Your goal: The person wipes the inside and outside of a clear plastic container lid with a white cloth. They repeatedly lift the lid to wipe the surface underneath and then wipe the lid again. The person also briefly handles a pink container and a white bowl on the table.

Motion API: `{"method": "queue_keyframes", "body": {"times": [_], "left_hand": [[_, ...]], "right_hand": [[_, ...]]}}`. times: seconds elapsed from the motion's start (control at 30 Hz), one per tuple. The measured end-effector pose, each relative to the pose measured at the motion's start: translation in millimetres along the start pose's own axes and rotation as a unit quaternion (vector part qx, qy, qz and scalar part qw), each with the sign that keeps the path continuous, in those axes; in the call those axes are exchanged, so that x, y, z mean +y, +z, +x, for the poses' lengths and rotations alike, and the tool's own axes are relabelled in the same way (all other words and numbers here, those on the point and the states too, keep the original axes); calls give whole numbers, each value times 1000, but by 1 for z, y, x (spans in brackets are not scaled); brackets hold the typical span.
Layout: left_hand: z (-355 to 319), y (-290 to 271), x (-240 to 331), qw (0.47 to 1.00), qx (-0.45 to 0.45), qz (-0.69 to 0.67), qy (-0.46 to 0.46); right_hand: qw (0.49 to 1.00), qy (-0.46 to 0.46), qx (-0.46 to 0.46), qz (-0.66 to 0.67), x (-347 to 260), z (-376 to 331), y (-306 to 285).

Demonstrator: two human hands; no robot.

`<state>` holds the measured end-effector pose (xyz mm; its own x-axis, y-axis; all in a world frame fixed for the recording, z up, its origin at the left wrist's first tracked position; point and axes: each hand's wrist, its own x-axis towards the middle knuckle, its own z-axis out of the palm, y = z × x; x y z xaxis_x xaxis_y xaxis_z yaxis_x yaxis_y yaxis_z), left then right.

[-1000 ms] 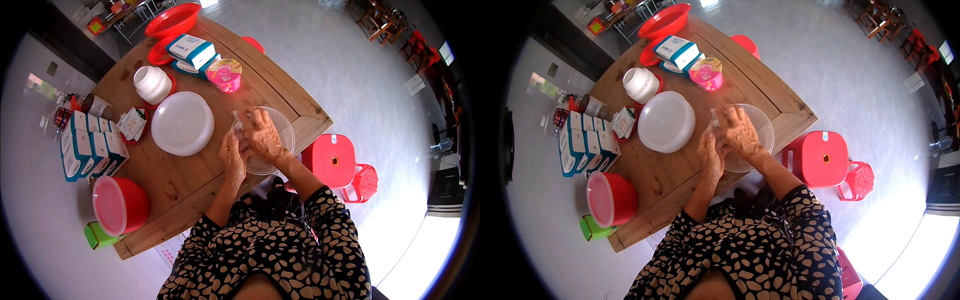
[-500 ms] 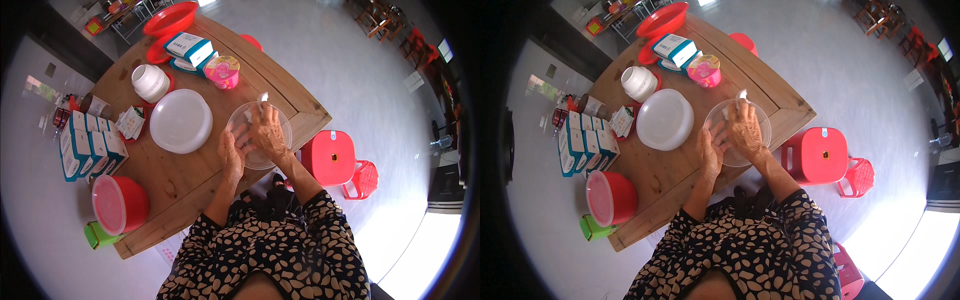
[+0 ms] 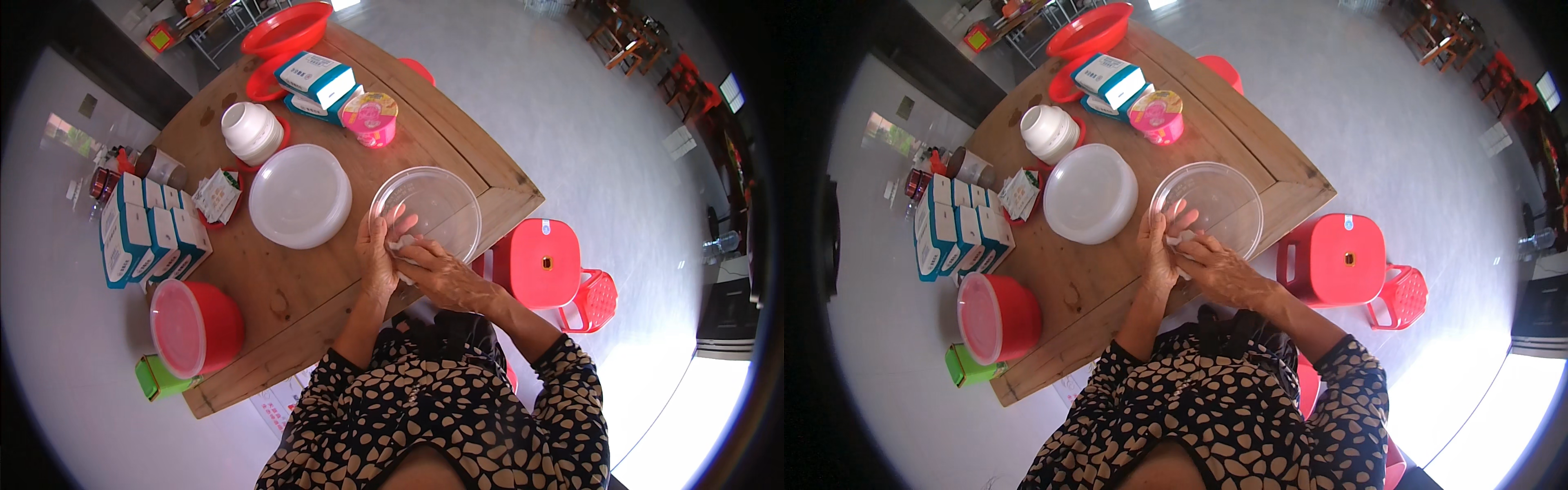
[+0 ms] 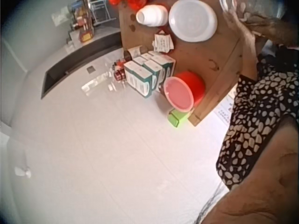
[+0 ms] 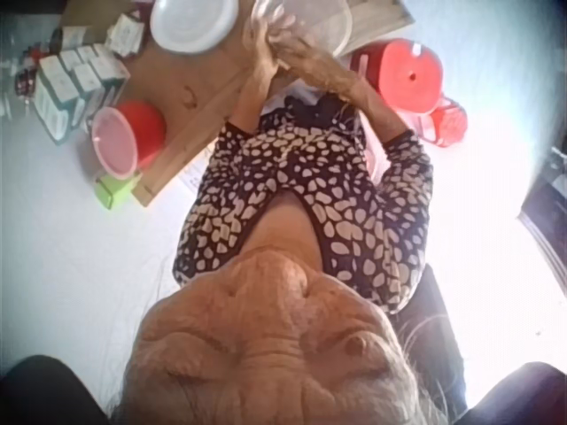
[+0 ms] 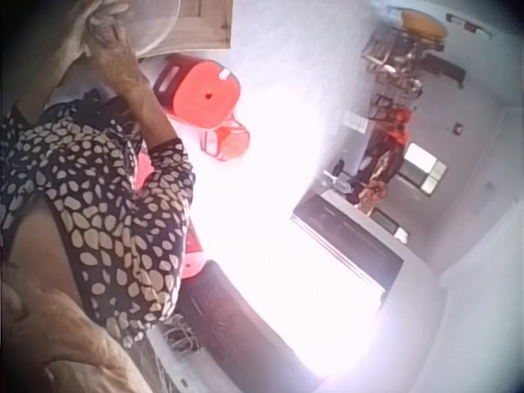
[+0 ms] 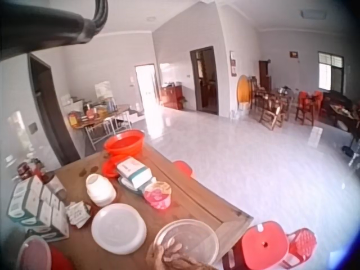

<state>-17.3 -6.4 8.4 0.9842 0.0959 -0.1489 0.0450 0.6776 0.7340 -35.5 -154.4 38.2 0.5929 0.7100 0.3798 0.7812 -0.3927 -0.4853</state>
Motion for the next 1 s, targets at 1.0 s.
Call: {"method": "queue_keyframes", "body": {"times": [1.0], "left_hand": [[1,0,-10,997,23,70,26]], "right_hand": [[947,187,56,-256,10,-9,-6]]}}
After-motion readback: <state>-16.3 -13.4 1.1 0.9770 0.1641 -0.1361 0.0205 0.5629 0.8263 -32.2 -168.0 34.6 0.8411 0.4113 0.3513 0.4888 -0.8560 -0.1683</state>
